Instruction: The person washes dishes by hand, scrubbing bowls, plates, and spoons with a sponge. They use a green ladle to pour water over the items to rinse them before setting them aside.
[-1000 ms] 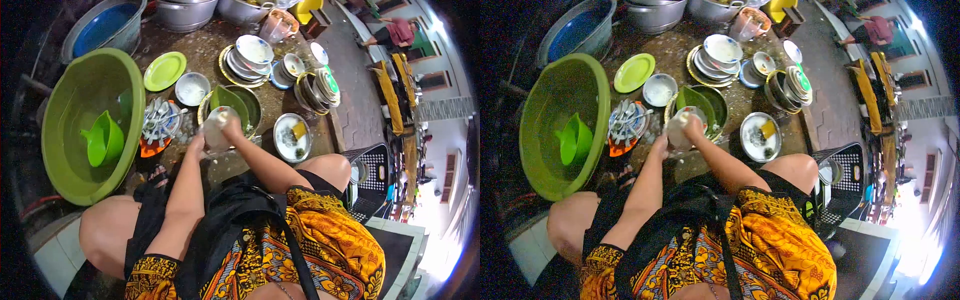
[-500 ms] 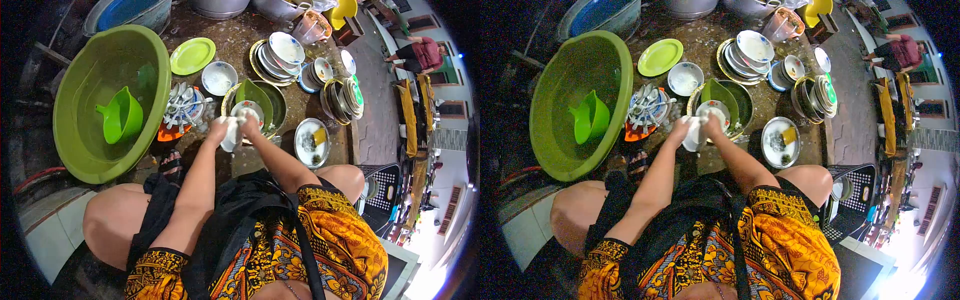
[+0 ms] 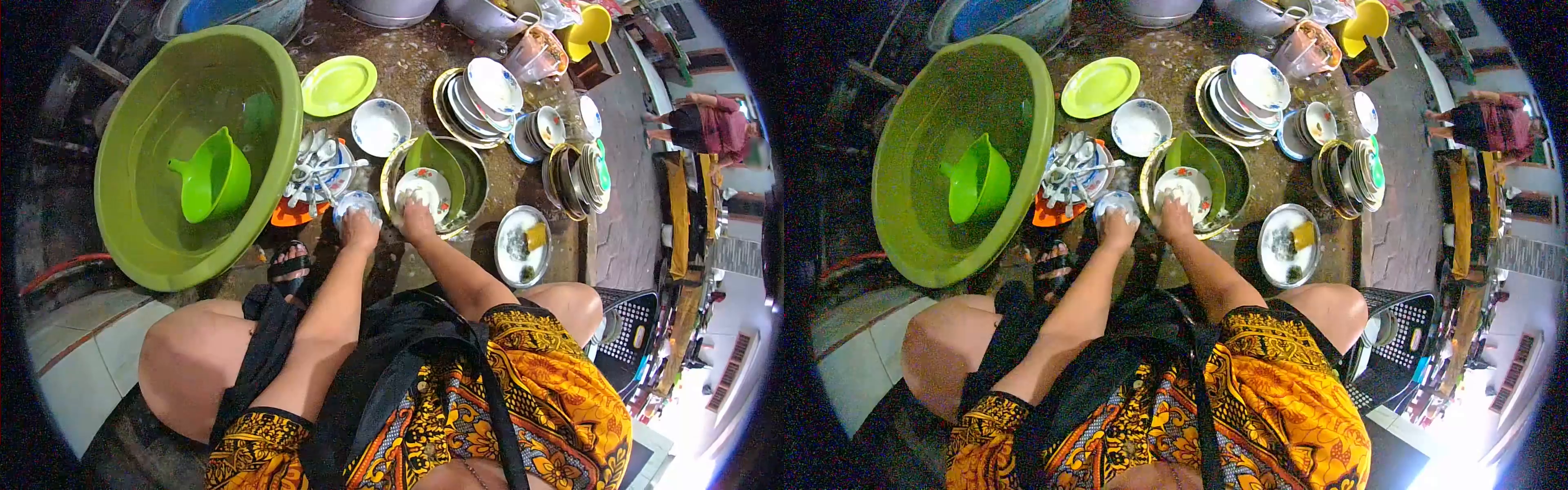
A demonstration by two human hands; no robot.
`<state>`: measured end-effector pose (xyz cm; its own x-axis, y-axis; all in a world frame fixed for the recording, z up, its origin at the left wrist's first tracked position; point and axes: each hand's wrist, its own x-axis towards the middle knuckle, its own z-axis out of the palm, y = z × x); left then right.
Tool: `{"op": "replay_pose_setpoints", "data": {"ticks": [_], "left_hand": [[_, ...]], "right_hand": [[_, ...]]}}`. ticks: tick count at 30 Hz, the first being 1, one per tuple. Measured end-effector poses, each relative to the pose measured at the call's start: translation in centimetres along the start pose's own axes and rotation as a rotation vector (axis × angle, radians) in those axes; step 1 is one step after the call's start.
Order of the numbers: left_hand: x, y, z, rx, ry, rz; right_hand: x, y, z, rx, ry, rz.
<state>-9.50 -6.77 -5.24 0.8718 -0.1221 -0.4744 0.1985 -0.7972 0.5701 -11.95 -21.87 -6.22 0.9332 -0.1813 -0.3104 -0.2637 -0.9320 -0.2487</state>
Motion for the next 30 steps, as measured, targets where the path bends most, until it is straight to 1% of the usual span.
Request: {"op": "replay_pose_setpoints", "data": {"ticks": [1,2,4,5,6,7,8,9,10,12,13,14,16,17,18,20,21,22,23,24,26,27,28,30], "left_hand": [[0.5,0.4,0.0,-0.003,0.0,0.005],[1.1,0.8,0.1,-0.078,-0.029,0.016],[1.9,1.0,0.3,-0.226,-0.086,0.031],[2.5,0.5,1.6,-0.316,-0.043,0.065],[3.2,0.0,2.8,-0.319,-0.042,0.062],[3.2,0.5,2.9,-0.539,-0.171,-0.056],[3.1,0.9,3.1,-0.756,-0.302,-0.174],[2.9,1.2,3.2,-0.817,-0.335,-0.183],[2.2,1.8,2.7,-0.816,-0.34,-0.181],[1.1,3.1,2.0,-1.179,-0.39,-0.184],[1.3,3.3,2.7,-1.406,-0.471,-0.283],[1.6,3.2,3.3,-1.407,-0.48,-0.28],[2.1,2.8,4.4,-1.392,-0.47,-0.406],[2.2,2.2,5.2,-1.428,-0.394,-0.348],[2.6,1.6,6.0,-1.441,-0.326,-0.223],[1.6,2.2,4.4,-1.3,-0.14,-0.349],[2.0,1.8,4.8,-1.295,-0.141,-0.347],[3.0,0.8,5.8,-1.218,-0.124,-0.315],[3.0,0.8,5.4,-1.141,-0.108,-0.283],[2.7,0.8,5.3,-1.135,-0.11,-0.282],[0.6,3.1,2.4,-1.033,-0.17,-0.247],[1.5,2.4,3.5,-0.948,-0.205,-0.257],[2.8,1.7,5.2,-0.951,-0.207,-0.254],[4.6,0.5,7.6,-1.04,-0.255,-0.254]], "right_hand": [[-0.2,0.1,0.1,-0.107,-0.022,-0.043],[-0.2,0.1,0.1,-0.216,-0.047,-0.088],[-0.3,0.2,0.5,-0.241,-0.043,-0.092],[-0.6,0.1,0.4,-0.301,-0.042,-0.135],[-0.9,0.1,0.3,-0.362,-0.041,-0.178],[-1.0,0.2,-0.1,-0.364,-0.045,-0.179],[-1.1,0.4,-0.7,-0.368,0.002,-0.252],[-1.2,0.5,-1.1,-0.371,0.05,-0.323],[-1.5,0.3,-2.0,-0.373,0.05,-0.318],[-2.0,0.0,-3.9,-0.188,0.046,-0.367],[-2.1,-0.1,-3.8,-0.116,0.032,-0.36],[-2.5,-0.2,-3.8,-0.122,0.034,-0.354],[-3.9,-0.8,-4.0,0.065,-0.001,-0.318],[-4.8,-1.7,-4.8,0.152,-0.056,-0.258],[-5.1,-1.5,-4.5,0.185,-0.06,-0.321],[-5.4,-0.7,-3.8,0.27,-0.071,-0.349],[-5.3,0.0,-3.8,0.23,-0.102,-0.342],[-4.8,1.1,-3.7,0.192,-0.133,-0.333],[-4.1,1.1,-4.3,0.182,-0.215,-0.213],[-3.5,1.1,-4.9,0.123,-0.243,-0.066],[-2.5,1.4,-4.9,0.013,-0.007,-0.119],[-2.0,1.0,-4.8,0.014,-0.065,-0.056],[-1.8,0.6,-4.1,0.011,-0.063,-0.054],[-1.4,0.0,-2.6,0.272,-0.134,-0.238]]}}
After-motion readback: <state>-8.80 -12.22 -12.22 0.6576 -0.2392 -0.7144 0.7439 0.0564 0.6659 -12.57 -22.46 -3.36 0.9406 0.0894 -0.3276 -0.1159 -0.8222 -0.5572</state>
